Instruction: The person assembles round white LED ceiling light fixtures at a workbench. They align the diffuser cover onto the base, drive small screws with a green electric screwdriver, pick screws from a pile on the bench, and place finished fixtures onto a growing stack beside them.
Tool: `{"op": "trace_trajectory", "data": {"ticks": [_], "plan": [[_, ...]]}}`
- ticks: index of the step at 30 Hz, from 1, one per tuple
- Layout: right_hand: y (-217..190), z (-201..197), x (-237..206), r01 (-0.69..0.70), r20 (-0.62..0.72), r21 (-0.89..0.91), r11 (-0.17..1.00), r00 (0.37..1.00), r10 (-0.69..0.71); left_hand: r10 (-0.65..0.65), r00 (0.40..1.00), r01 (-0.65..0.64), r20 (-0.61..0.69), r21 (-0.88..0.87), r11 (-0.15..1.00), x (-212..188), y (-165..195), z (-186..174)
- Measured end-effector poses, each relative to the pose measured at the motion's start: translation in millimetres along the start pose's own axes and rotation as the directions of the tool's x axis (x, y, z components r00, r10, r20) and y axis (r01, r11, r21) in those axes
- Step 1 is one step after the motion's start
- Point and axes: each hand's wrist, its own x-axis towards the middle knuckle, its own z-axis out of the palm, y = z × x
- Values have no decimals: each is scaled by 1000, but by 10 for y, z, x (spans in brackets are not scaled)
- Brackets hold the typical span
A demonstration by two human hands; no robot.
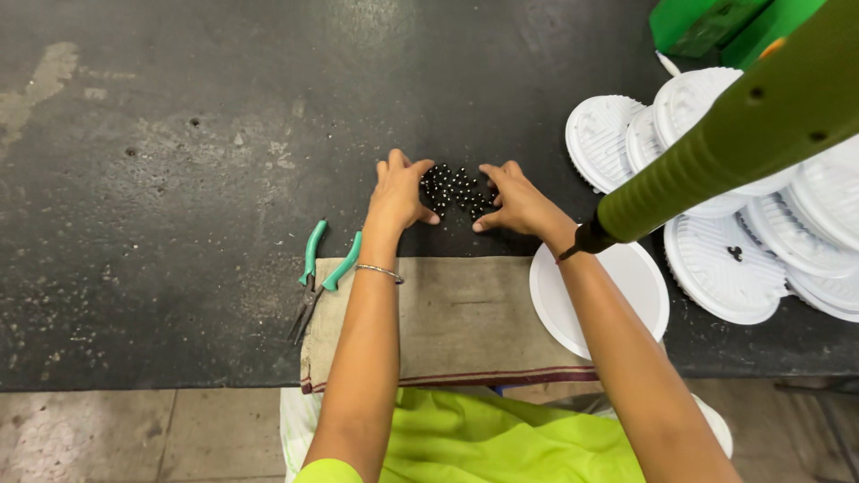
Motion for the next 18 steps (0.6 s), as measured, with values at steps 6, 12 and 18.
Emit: {"op": "trace_trajectory", "data": {"ticks": [6, 12, 18], "plan": [[-107, 4, 185, 28, 55, 16, 1000, 998, -28, -1, 1000, 2, 20, -63, 998, 88, -25, 98], [-152, 32, 232, 120, 32, 13, 993, 992, -120, 140, 989, -144, -43, -95, 985, 109, -28, 219], [-182, 138, 282, 150, -112, 38, 988, 983, -145, 188, 958, -226, -217, -167, 960, 103, 74, 354]]}}
